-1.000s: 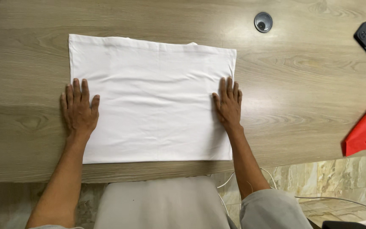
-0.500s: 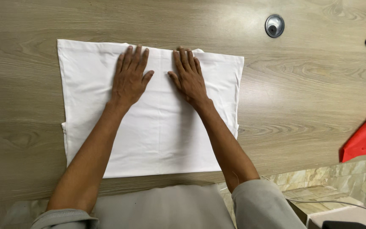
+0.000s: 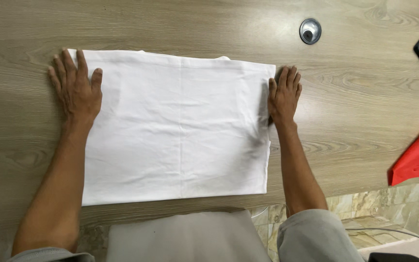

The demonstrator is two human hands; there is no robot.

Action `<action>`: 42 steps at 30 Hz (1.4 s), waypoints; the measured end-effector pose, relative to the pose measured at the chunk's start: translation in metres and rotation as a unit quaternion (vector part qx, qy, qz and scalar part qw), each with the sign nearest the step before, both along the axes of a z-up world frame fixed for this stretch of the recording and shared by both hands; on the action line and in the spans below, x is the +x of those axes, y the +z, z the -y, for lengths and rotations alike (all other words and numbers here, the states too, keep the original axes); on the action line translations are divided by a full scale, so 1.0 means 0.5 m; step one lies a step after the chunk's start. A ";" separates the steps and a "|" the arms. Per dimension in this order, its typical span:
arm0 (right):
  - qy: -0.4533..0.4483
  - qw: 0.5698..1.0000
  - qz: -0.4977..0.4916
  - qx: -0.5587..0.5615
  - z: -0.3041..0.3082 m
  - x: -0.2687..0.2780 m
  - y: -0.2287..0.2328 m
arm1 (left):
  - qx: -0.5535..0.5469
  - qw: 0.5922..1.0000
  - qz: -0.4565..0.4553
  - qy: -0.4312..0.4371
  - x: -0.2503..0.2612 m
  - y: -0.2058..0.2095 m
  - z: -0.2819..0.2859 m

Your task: The person folds a white t-shirt on a wooden table, smoothing it out and folding it into a compact rectangle. They then pick up a beige t-shirt with a graphic print and begin to fold it in the same manner.

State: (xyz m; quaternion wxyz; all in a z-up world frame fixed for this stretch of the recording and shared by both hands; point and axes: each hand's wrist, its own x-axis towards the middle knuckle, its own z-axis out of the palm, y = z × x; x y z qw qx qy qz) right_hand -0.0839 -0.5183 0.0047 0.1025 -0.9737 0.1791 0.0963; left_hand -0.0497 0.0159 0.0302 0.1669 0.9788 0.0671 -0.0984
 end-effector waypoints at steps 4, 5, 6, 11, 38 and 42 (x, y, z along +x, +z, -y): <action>0.129 0.988 0.076 0.031 -0.129 -0.112 -0.026 | -0.011 0.992 0.094 -0.086 -0.106 -0.021 0.088; 0.157 0.984 0.075 0.039 -0.170 -0.156 -0.031 | -0.025 0.988 0.093 -0.123 -0.146 -0.033 0.121; 0.184 0.979 0.074 0.047 -0.196 -0.187 -0.032 | -0.029 0.988 0.091 -0.122 -0.175 -0.040 0.132; 0.177 0.983 0.047 0.011 -0.151 -0.250 -0.014 | 0.009 0.987 0.090 -0.136 -0.247 -0.053 0.074; 0.179 0.983 0.037 0.003 -0.203 -0.455 -0.028 | 0.059 0.989 0.037 -0.129 -0.461 -0.070 0.075; 0.131 0.991 0.031 -0.014 -0.117 -0.493 -0.024 | 0.032 0.995 0.047 -0.082 -0.494 -0.054 -0.015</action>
